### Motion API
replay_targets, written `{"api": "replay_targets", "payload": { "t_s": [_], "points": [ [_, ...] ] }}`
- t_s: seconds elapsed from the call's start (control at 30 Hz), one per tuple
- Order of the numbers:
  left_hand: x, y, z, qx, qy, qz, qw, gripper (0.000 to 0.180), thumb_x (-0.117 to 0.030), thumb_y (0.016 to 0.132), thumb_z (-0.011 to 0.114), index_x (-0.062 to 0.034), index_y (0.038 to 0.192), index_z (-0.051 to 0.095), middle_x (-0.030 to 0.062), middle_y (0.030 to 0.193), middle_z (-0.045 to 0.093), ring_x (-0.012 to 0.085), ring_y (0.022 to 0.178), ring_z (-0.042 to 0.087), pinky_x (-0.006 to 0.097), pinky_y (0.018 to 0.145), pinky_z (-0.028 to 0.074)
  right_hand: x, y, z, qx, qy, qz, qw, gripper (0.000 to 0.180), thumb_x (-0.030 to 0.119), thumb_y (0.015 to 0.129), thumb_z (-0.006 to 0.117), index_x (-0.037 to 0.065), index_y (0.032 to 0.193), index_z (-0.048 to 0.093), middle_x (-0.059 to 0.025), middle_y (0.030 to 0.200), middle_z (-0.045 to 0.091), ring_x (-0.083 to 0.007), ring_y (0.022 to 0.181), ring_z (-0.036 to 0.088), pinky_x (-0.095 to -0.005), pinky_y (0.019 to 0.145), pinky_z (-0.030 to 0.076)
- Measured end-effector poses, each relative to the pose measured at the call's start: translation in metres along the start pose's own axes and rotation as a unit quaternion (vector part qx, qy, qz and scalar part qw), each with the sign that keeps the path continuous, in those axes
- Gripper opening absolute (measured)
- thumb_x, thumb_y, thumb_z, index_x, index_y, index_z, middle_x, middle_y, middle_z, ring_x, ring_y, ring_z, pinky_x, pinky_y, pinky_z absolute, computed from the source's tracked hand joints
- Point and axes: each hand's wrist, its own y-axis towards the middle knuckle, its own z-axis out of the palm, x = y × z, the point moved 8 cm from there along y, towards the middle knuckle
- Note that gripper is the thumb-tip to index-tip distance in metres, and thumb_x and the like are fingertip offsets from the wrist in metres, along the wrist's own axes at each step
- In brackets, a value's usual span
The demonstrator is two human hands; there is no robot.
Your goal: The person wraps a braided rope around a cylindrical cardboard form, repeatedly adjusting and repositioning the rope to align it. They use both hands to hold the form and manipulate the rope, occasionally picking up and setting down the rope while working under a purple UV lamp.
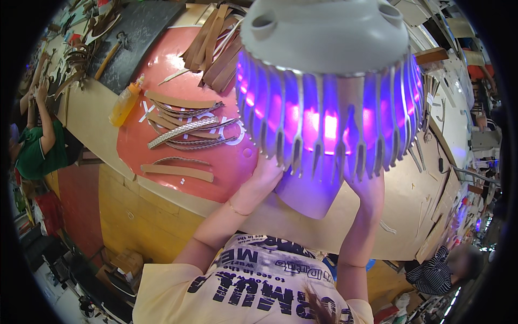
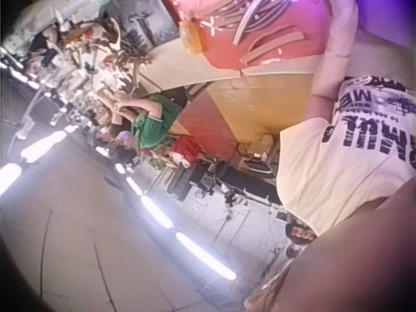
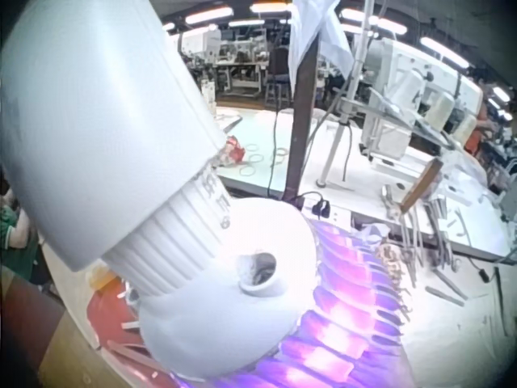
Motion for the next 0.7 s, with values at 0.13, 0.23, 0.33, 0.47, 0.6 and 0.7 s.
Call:
{"api": "replay_targets", "payload": {
  "t_s": [0.13,0.23,0.33,0.47,0.6,0.7],
  "points": [
    [0.001,-0.006,-0.001,0.02,0.145,0.087,0.985,0.02,-0.011,0.092,0.067,-0.0014,0.11,0.067,0.005,0.107,0.064,0.0119,0.095,0.058,0.027,0.078,0.048,-0.001,0.001,0.0,-0.002,0.002,0.001,1.0,0.033,0.003,0.08,0.066,0.002,0.104,0.044,-0.0056,0.063,0.059,-0.0088,0.054,0.054,-0.0252,0.05,0.04],
    [-0.006,-0.013,0.003,0.013,0.327,0.228,0.917,0.023,-0.012,0.093,0.066,-0.0011,0.113,0.065,0.0058,0.112,0.064,0.0125,0.099,0.058,0.027,0.079,0.049,-0.001,0.001,0.0,-0.003,0.003,0.002,1.0,0.033,0.003,0.079,0.066,0.002,0.104,0.044,-0.0056,0.063,0.058,-0.0091,0.054,0.054,-0.0256,0.05,0.04],
    [-0.007,-0.022,0.014,0.023,0.514,0.376,0.771,0.025,-0.014,0.094,0.066,-0.0008,0.115,0.065,0.0073,0.118,0.061,0.0141,0.104,0.057,0.027,0.081,0.049,-0.003,0.001,-0.001,-0.003,0.005,0.004,1.0,0.034,0.003,0.078,0.067,0.002,0.103,0.044,-0.0056,0.063,0.058,-0.0093,0.054,0.054,-0.0259,0.05,0.04],
    [0.007,-0.016,0.013,0.028,0.574,0.302,0.761,0.03,-0.016,0.092,0.068,-0.001,0.117,0.061,0.0089,0.119,0.058,0.0164,0.103,0.056,0.027,0.079,0.047,-0.008,0.002,-0.002,-0.004,0.009,0.01,1.0,0.035,0.003,0.077,0.067,0.002,0.103,0.044,-0.0055,0.063,0.057,-0.0097,0.053,0.054,-0.0264,0.05,0.04],
    [-0.021,-0.011,0.021,0.003,0.482,0.278,0.831,0.035,-0.014,0.088,0.072,-0.0019,0.117,0.058,0.0081,0.11,0.057,0.0163,0.096,0.055,0.027,0.077,0.047,-0.016,0.008,0.0,0.001,0.011,0.024,1.0,0.036,0.004,0.076,0.067,0.002,0.103,0.043,-0.0055,0.063,0.057,-0.0101,0.053,0.054,-0.0268,0.05,0.041],
    [-0.039,-0.003,0.021,-0.022,0.344,0.15,0.927,0.037,-0.009,0.084,0.073,-0.0018,0.117,0.056,0.0073,0.104,0.056,0.0167,0.092,0.055,0.029,0.078,0.046,-0.021,0.014,0.003,0.003,0.011,0.033,0.999,0.037,0.004,0.075,0.067,0.002,0.103,0.043,-0.0055,0.063,0.056,-0.0104,0.053,0.054,-0.0272,0.05,0.041]
  ]
}}
